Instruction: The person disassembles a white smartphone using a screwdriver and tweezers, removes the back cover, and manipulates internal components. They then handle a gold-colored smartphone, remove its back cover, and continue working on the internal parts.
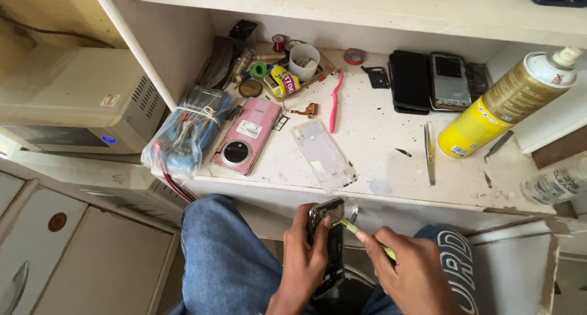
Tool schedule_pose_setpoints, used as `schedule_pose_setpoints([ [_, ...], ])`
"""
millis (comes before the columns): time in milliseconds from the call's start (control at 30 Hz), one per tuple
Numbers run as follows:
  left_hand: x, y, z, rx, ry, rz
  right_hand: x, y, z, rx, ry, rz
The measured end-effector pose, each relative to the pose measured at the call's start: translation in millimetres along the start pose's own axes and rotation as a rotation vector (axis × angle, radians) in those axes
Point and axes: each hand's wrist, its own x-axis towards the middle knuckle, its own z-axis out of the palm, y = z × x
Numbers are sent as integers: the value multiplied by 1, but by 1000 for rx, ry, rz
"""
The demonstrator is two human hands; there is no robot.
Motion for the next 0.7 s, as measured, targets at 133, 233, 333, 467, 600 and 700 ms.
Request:
schedule_pose_setpoints([
  [133, 0, -1, 2, 12, -25, -54, 4, -8, -8, 252, -208, 469],
  [233, -1, -2, 4, 40, -26, -35, 9, -11, -13, 372, -5, 82],
  [333, 0, -4, 2, -32, -24, 44, 10, -12, -11, 315, 31, -23],
  [467, 0, -6, -1, 29, -24, -13, 9, -14, -1, 195, 2, 297],
  [600, -1, -7, 2, 33, -30, 5, 6, -10, -7, 310, -85, 492],
  [700, -1, -8, 4, -8, -30, 60, 5, -9, -8, 352, 43, -32],
])
